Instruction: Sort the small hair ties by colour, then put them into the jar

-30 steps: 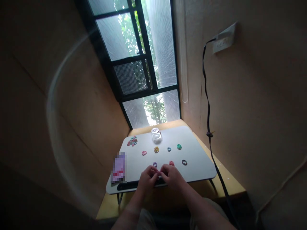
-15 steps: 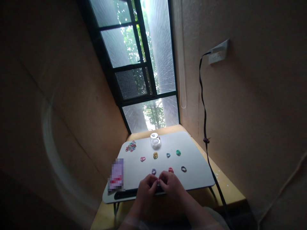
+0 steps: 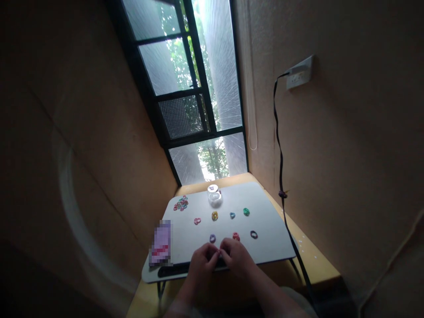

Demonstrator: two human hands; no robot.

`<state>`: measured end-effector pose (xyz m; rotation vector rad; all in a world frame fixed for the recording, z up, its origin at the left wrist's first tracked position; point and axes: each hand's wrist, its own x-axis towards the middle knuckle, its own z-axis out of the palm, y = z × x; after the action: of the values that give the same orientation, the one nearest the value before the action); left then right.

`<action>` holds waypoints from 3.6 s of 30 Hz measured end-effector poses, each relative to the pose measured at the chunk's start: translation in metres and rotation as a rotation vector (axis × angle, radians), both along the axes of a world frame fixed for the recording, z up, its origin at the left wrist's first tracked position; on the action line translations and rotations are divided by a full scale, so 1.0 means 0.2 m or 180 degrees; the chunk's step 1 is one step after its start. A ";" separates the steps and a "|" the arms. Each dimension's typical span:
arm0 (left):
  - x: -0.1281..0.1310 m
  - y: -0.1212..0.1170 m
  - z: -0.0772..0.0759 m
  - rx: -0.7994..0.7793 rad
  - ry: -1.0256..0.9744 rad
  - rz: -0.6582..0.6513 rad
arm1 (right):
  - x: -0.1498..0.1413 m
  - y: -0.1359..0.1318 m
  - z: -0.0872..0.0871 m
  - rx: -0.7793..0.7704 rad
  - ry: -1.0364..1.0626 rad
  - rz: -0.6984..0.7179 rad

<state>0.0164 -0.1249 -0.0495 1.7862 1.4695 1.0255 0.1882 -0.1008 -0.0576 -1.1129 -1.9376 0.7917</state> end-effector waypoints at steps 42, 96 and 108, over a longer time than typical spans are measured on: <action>0.01 -0.02 0.01 0.0105 -0.0053 0.0136 | 0.03 0.00 0.02 -0.0060 0.0204 0.0178; 0.02 -0.03 0.01 0.0130 -0.0018 0.0088 | 0.03 -0.02 0.03 -0.0048 0.0139 0.0121; 0.02 -0.03 0.01 0.0146 0.0074 0.0100 | 0.02 0.00 0.01 -0.0034 0.0136 0.0094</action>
<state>0.0199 -0.1303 -0.0472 1.8181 1.5038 1.0653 0.1922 -0.1018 -0.0565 -1.0676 -1.9202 0.8362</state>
